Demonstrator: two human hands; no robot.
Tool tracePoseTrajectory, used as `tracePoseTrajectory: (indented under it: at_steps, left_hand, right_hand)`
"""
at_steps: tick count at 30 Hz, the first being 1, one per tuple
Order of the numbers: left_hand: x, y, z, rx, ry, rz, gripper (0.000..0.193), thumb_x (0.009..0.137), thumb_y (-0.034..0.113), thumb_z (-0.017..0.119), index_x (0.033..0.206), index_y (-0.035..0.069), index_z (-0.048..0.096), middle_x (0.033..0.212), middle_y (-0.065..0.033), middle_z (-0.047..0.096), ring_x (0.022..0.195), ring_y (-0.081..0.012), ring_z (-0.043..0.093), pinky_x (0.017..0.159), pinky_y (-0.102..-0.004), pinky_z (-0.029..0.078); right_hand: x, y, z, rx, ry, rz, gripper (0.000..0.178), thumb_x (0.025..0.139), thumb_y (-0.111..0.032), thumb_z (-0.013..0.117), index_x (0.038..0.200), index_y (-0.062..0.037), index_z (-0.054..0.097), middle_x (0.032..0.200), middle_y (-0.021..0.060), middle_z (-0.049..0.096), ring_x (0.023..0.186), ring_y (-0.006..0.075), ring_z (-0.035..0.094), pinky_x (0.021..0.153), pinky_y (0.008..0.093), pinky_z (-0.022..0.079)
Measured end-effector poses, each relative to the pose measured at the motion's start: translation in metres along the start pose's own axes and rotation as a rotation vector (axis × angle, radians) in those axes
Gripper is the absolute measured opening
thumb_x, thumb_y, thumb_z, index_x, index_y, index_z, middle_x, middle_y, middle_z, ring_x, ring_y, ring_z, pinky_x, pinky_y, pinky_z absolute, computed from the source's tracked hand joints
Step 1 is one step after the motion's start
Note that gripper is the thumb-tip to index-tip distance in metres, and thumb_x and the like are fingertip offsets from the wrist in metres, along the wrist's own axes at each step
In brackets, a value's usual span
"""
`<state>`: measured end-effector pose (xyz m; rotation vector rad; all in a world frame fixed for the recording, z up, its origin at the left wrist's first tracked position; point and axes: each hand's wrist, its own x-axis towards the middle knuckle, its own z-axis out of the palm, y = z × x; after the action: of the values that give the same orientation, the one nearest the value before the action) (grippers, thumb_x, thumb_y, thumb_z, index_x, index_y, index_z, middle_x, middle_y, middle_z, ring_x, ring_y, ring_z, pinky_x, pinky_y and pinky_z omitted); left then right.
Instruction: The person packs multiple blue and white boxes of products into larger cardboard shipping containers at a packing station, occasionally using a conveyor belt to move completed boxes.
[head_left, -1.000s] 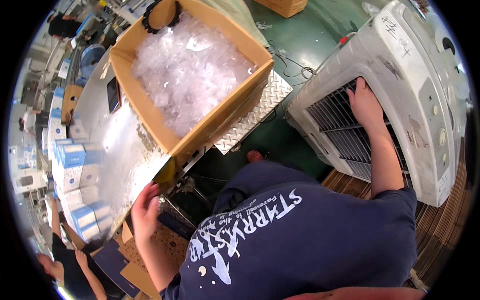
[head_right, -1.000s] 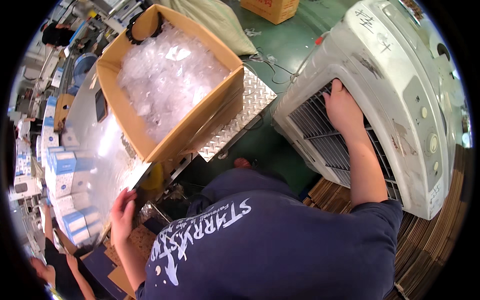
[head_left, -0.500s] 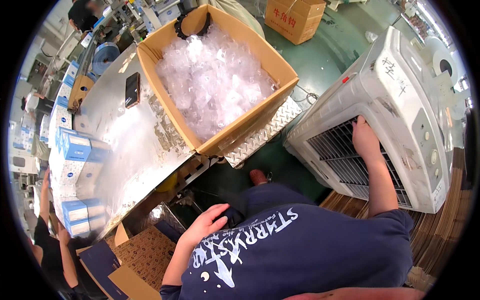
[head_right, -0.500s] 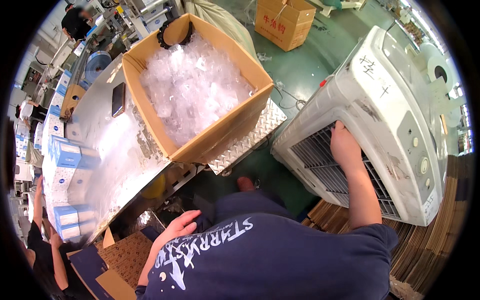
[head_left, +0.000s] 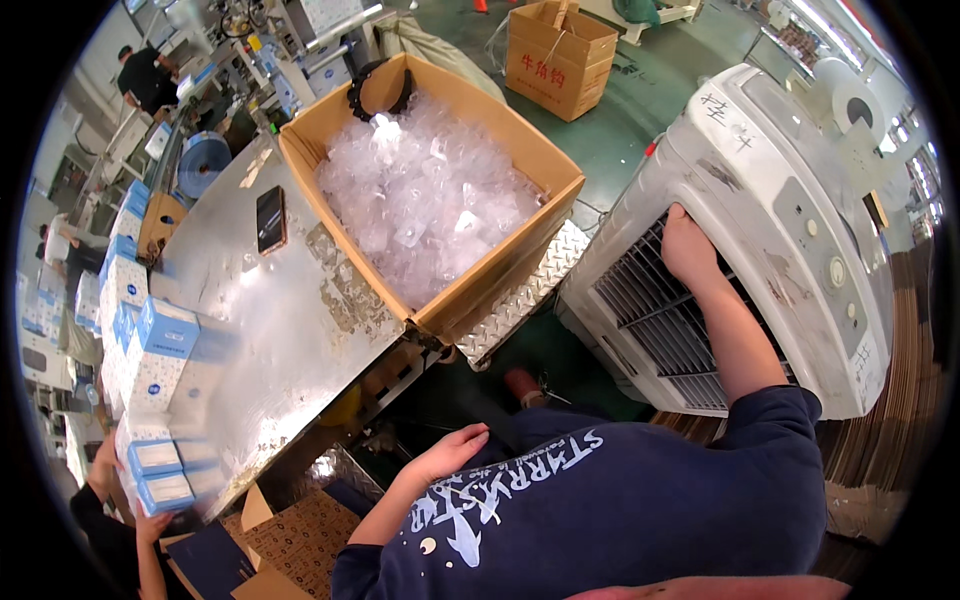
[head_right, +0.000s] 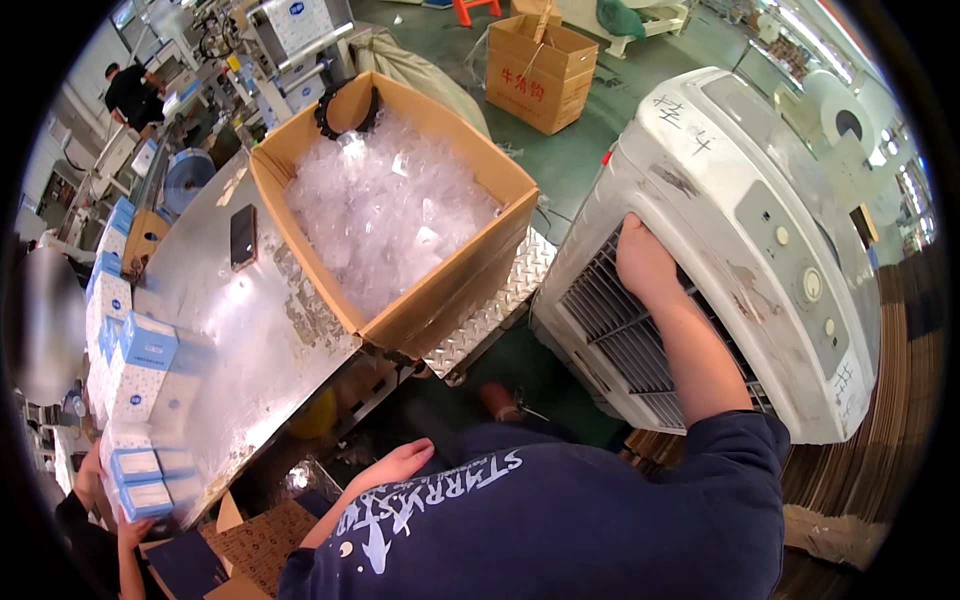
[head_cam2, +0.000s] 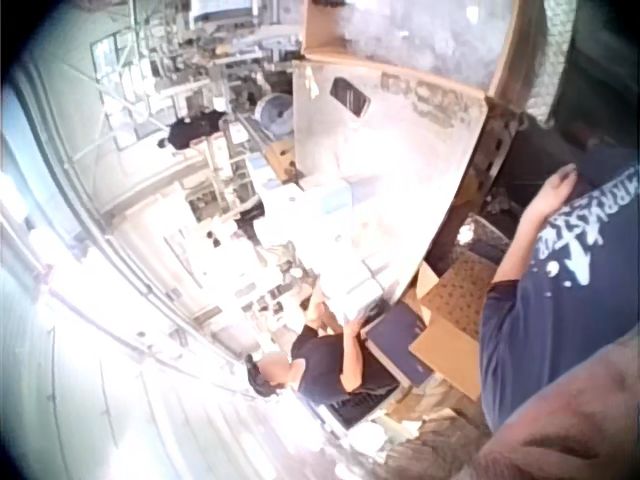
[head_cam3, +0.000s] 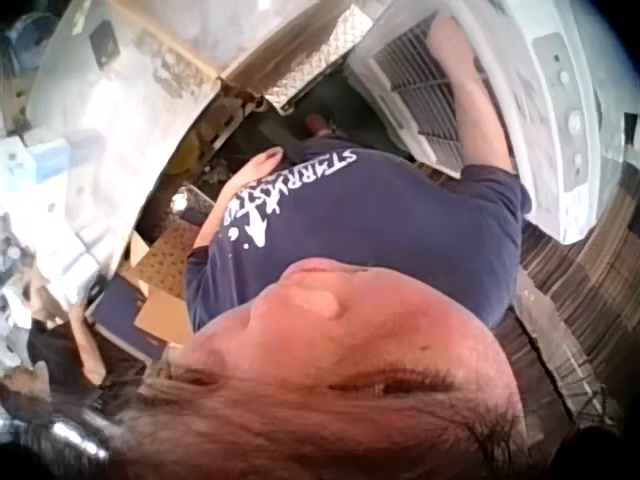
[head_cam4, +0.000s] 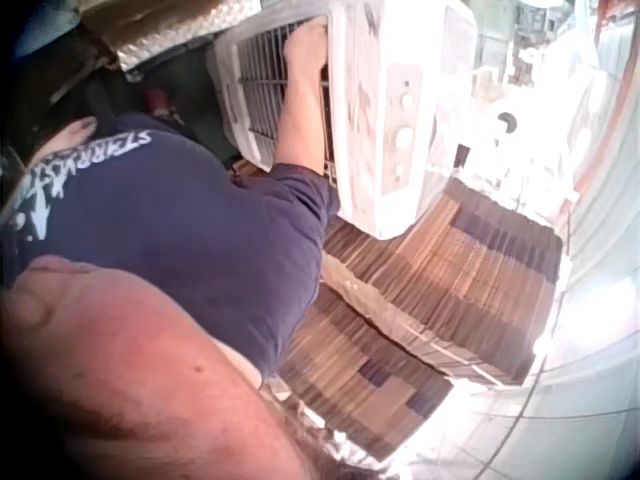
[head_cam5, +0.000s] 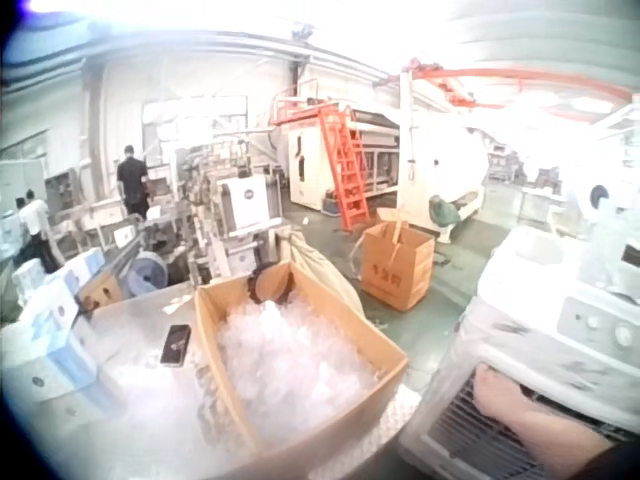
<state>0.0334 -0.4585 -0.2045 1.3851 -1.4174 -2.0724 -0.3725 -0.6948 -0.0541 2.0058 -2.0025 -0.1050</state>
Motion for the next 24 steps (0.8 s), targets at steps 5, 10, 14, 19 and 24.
tracePoseTrajectory:
  at_steps: [5,10,14,19,24]
  left_hand:
    - [-0.008,-0.007,0.002,-0.014,0.045,0.061,0.047,0.097,0.029,0.051,0.133,-0.002,0.046,0.129,-0.0102,0.055,0.120,-0.0162,0.048,0.102,-0.0257,0.035]
    - [-0.033,-0.032,0.001,-0.269,0.083,0.119,0.044,0.098,0.023,0.049,0.135,0.000,0.043,0.131,-0.0085,0.053,0.122,-0.0151,0.046,0.103,-0.0253,0.033]
    - [-0.061,-0.044,0.010,-0.441,0.105,0.219,0.042,0.099,0.023,0.047,0.135,0.001,0.043,0.131,-0.0075,0.052,0.122,-0.0143,0.046,0.104,-0.0258,0.033]
    - [-0.064,-0.116,0.002,-0.246,0.092,-0.008,0.041,0.098,0.024,0.049,0.133,0.002,0.046,0.127,-0.0054,0.055,0.118,-0.0128,0.048,0.102,-0.0249,0.034]
    - [-0.132,-0.088,0.001,-0.106,0.408,0.225,0.044,0.094,0.021,0.057,0.133,0.004,0.045,0.126,-0.0113,0.055,0.114,-0.0193,0.054,0.097,-0.0305,0.043]
  right_hand:
    - [-0.011,-0.011,0.024,0.022,0.221,0.127,0.030,0.087,-0.012,0.043,0.115,-0.0012,0.046,0.114,0.0153,0.053,0.109,0.0306,0.053,0.087,0.0403,0.048]
    - [-0.013,-0.013,0.029,-0.052,0.199,0.167,0.037,0.084,-0.011,0.048,0.120,-0.0029,0.041,0.116,0.0123,0.050,0.113,0.0279,0.049,0.089,0.0415,0.045]
    - [-0.015,-0.020,0.025,-0.055,0.198,0.196,0.035,0.084,-0.012,0.048,0.118,-0.0023,0.042,0.113,0.0126,0.050,0.110,0.0291,0.051,0.087,0.0444,0.045]
    - [-0.019,-0.015,0.014,0.011,0.172,0.180,0.039,0.081,-0.012,0.050,0.118,-0.0012,0.042,0.115,0.0149,0.051,0.109,0.0320,0.052,0.086,0.0460,0.045]
    - [-0.046,-0.078,-0.068,0.051,-0.075,0.009,0.036,0.076,-0.024,0.064,0.103,-0.0014,0.062,0.099,0.0173,0.064,0.099,0.0328,0.060,0.083,0.0445,0.048]
